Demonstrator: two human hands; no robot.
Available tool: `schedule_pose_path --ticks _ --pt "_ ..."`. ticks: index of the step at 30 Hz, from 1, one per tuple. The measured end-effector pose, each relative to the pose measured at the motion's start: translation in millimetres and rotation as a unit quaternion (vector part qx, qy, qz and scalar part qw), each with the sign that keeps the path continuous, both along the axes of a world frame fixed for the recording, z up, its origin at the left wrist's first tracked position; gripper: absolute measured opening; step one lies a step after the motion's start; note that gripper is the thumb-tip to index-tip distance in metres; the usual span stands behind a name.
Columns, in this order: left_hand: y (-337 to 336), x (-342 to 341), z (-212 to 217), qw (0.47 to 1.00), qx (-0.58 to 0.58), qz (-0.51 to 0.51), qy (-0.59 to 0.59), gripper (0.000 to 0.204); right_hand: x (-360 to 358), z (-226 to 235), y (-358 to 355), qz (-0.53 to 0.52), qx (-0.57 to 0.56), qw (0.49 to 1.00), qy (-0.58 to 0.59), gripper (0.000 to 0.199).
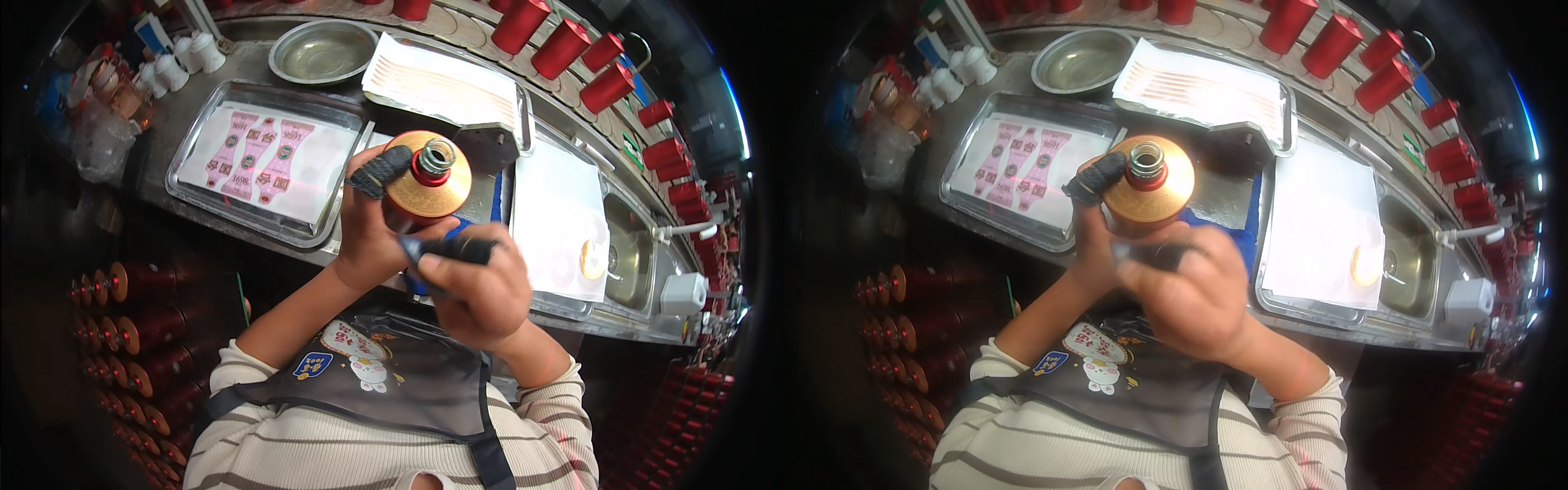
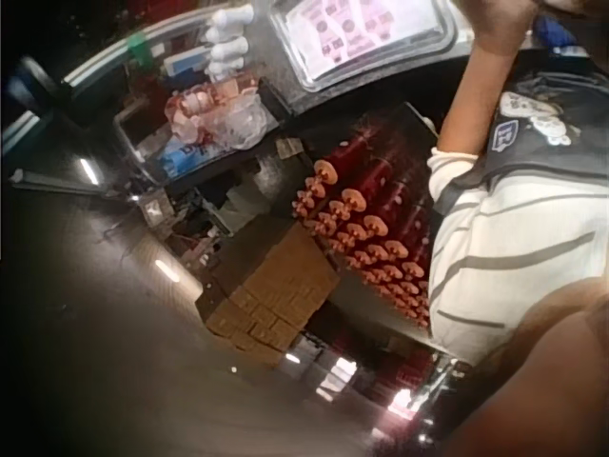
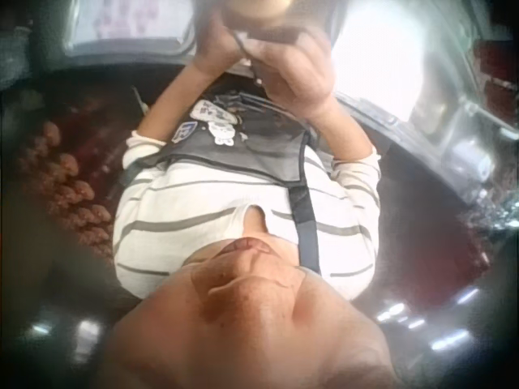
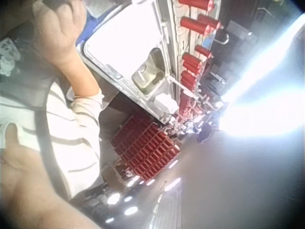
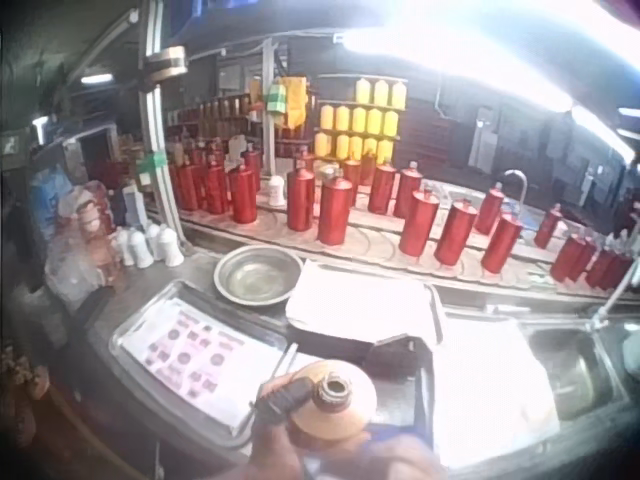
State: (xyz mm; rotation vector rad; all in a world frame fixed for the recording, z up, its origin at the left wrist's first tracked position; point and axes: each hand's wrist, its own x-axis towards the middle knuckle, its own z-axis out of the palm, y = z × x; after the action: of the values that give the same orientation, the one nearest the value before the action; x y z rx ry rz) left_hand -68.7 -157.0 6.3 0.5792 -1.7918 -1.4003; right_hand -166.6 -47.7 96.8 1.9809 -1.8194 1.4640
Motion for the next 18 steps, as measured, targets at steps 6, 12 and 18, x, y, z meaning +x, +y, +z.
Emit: schedule_pose_path --ticks 6,12,18 --pt "-25 4 -26 0.988 0.105 -0.099 -0.058 0.102 1 -6 -15 0.057 0.064 0.996 -0.019 0.034" --pt "-48 2 -23 0.999 -0.018 -0.009 -0.044 0.102 -12 -7 6 -0.051 0.204 0.958 -0.195 0.026" --pt "-57 -9 64 0.969 0.188 -0.149 0.058 0.075 -62 -28 69 -0.144 0.179 0.812 -0.536 0.004"
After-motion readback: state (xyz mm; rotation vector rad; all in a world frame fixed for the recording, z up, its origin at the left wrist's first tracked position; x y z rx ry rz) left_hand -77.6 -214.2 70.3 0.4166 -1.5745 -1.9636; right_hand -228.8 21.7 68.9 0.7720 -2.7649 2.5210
